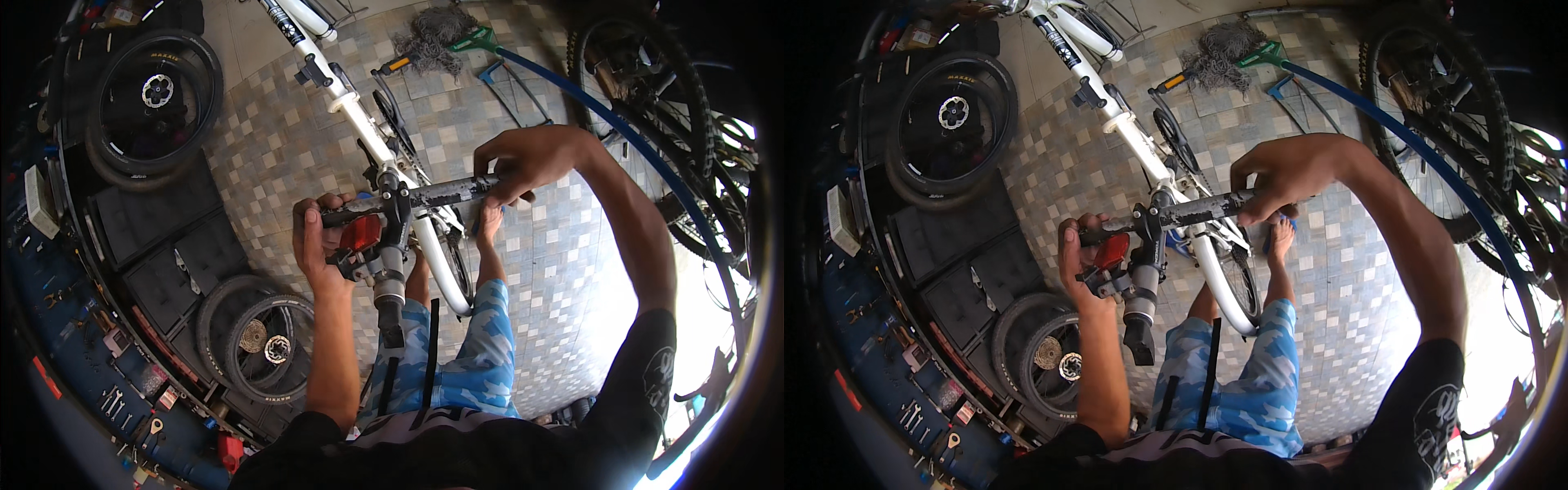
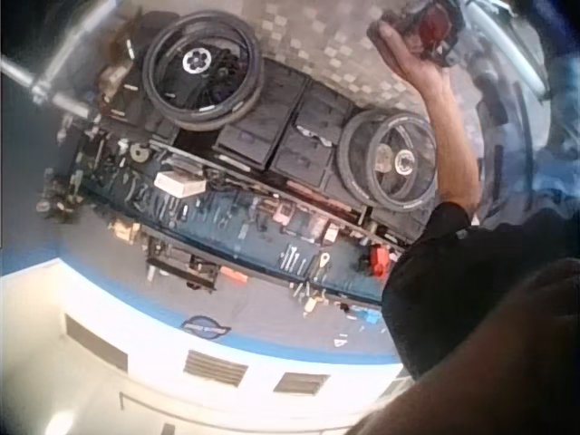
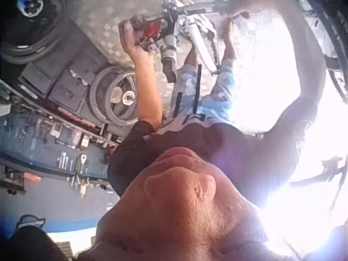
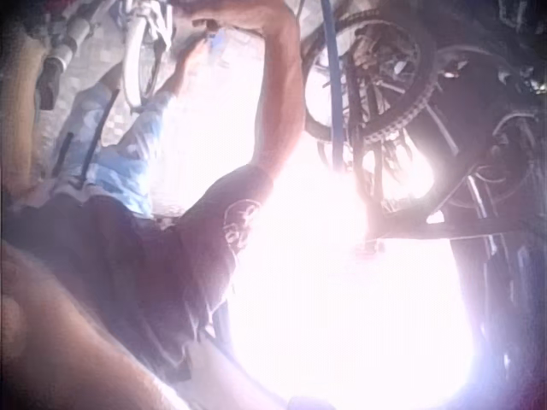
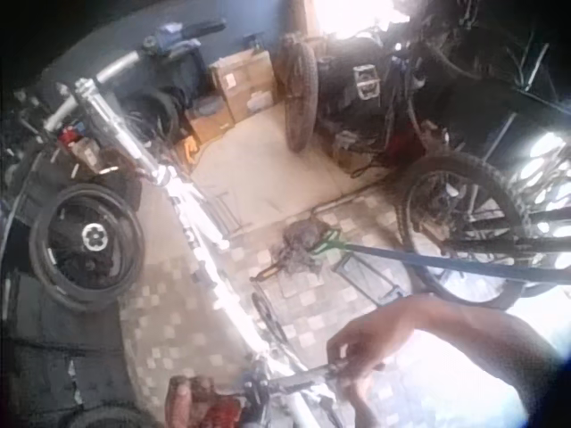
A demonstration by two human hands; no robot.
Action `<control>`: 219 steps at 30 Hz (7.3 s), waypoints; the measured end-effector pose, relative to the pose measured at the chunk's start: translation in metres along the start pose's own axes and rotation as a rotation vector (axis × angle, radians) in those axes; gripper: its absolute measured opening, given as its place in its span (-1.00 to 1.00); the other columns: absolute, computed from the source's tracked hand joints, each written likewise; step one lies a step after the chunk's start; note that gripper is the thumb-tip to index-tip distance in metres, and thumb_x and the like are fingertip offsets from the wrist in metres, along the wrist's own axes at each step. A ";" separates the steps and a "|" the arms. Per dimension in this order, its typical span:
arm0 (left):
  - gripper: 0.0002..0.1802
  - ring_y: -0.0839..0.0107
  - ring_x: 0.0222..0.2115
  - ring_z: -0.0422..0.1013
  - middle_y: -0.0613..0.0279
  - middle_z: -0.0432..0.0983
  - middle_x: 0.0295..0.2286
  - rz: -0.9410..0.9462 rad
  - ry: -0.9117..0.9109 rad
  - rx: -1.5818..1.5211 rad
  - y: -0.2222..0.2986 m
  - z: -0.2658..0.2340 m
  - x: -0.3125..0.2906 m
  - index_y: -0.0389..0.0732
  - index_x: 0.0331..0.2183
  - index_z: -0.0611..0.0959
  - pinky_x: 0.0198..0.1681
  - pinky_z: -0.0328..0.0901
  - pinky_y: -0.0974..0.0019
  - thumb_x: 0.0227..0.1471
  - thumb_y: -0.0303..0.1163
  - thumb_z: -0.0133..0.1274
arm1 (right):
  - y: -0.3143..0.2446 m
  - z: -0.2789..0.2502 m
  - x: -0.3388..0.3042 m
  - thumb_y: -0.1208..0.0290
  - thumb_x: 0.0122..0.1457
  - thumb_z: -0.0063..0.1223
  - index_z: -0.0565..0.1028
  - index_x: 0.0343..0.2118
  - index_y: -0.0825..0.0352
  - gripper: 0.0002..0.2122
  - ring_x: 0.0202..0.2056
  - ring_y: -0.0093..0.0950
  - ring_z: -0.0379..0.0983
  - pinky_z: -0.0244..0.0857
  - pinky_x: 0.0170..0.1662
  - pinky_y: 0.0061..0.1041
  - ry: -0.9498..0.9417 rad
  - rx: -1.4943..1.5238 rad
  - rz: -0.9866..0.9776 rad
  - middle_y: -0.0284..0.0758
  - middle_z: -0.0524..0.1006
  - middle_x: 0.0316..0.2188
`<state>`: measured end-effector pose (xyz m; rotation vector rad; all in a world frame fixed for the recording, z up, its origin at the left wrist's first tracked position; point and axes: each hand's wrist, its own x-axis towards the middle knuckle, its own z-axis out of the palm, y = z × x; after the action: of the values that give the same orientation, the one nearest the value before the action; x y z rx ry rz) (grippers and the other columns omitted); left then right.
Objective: The person assembles a white bicycle in a workshop. They attach the handlebars, install a front basket, and mount a camera on the handlebar stem using a tool. The person adjusts components and secures parts throughout the process.
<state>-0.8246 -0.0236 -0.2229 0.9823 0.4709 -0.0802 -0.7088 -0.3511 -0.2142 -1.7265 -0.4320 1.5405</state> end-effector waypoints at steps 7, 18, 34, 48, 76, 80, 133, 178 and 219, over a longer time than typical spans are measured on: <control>-0.78 0.21 -0.25 0.52 0.02 0.54 -0.24 -0.019 -0.720 1.371 0.101 0.018 0.057 -0.33 -0.26 0.50 -0.18 0.42 0.21 0.03 -0.54 0.17 | 0.083 0.129 0.014 0.40 0.19 0.25 0.40 0.05 0.37 -0.60 -0.10 -0.43 0.52 0.38 0.01 -0.44 1.010 1.113 -0.820 -0.13 0.60 -0.13; -0.70 0.17 -0.48 0.50 -0.03 0.58 -0.49 -0.680 -1.265 1.710 0.067 0.053 0.110 -0.30 -0.34 0.66 -0.37 0.35 0.16 -0.21 -0.40 0.30 | 0.009 0.113 0.072 0.22 0.29 0.06 0.36 -0.51 0.20 -0.73 -0.65 -0.66 0.20 0.14 -0.52 -0.63 1.035 2.118 -1.540 -0.52 0.21 -0.73; -0.78 0.64 -0.49 0.40 0.44 0.52 -0.47 -0.570 -0.282 0.695 0.015 -0.048 0.001 -0.23 -0.35 0.61 -0.40 0.31 0.46 0.01 -0.46 0.36 | -0.081 -0.019 0.122 0.26 0.25 0.01 0.31 -0.56 0.22 -0.72 -0.76 -0.61 0.03 0.03 -0.64 -0.45 0.408 1.641 -0.866 -0.55 0.09 -0.74; -0.58 0.39 -0.11 0.45 0.26 0.51 -0.12 -0.156 0.006 0.409 -0.219 -0.022 -0.133 -0.19 -0.02 0.56 -0.06 0.37 0.24 0.15 -0.21 0.22 | -0.242 0.110 0.230 -0.03 0.31 -0.10 0.54 -0.17 0.54 -0.45 -0.28 -0.17 0.59 0.52 -0.23 -0.16 -0.131 -0.002 -0.128 0.00 0.60 -0.26; -0.42 0.39 -0.63 0.48 0.24 0.54 -0.64 -1.359 -1.446 1.725 0.087 -0.018 0.126 -0.28 -0.40 0.73 -0.53 0.33 0.26 -0.07 0.14 0.34 | -0.044 0.277 0.151 0.01 0.39 -0.07 0.35 -0.51 0.32 -0.55 -0.52 -0.41 0.33 0.34 -0.28 -0.30 1.551 1.682 -0.610 -0.29 0.35 -0.64; -0.50 0.42 -0.72 0.42 0.25 0.50 -0.68 -1.292 -1.428 1.697 0.101 -0.015 0.109 -0.29 -0.41 0.70 -0.62 0.28 0.27 0.01 0.03 0.30 | -0.062 0.265 0.144 -0.08 0.36 -0.07 0.20 -0.59 0.18 -0.51 -0.63 -0.49 0.18 0.25 -0.46 -0.38 1.487 2.160 -0.578 -0.42 0.14 -0.74; -0.50 0.16 -0.31 0.55 0.06 0.59 -0.41 -0.687 -1.489 2.025 0.124 0.127 0.182 -0.24 -0.20 0.66 -0.25 0.37 0.11 0.04 0.01 0.26 | 0.006 0.212 0.078 0.20 0.36 -0.04 0.49 -0.12 0.50 -0.64 -0.02 -0.27 0.45 0.25 0.14 -0.29 1.165 1.890 -0.788 -0.04 0.55 -0.09; -0.32 0.13 0.05 0.39 0.02 0.46 0.00 0.286 -1.087 1.853 0.141 0.026 0.080 -0.22 0.03 0.59 0.07 0.33 0.11 -0.06 -0.06 0.34 | 0.038 0.265 0.061 -0.03 0.43 -0.18 0.43 0.11 0.37 -0.49 -0.27 -0.52 0.48 0.40 -0.22 -0.50 1.065 1.302 0.047 -0.27 0.53 -0.28; -0.46 0.36 -0.14 0.53 0.13 0.61 -0.22 0.216 -0.131 1.087 0.097 -0.027 0.110 -0.27 -0.03 0.61 -0.03 0.38 0.29 0.28 0.03 0.04 | 0.015 0.095 0.010 -0.01 0.43 -0.23 0.48 0.10 0.30 -0.52 -0.08 -0.44 0.45 0.34 -0.06 -0.41 1.639 0.931 -0.302 -0.21 0.52 -0.09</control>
<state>-0.7088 0.0686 -0.2052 2.0727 0.1678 -0.2154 -0.8003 -0.3245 -0.2295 -1.4334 0.7250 -0.2403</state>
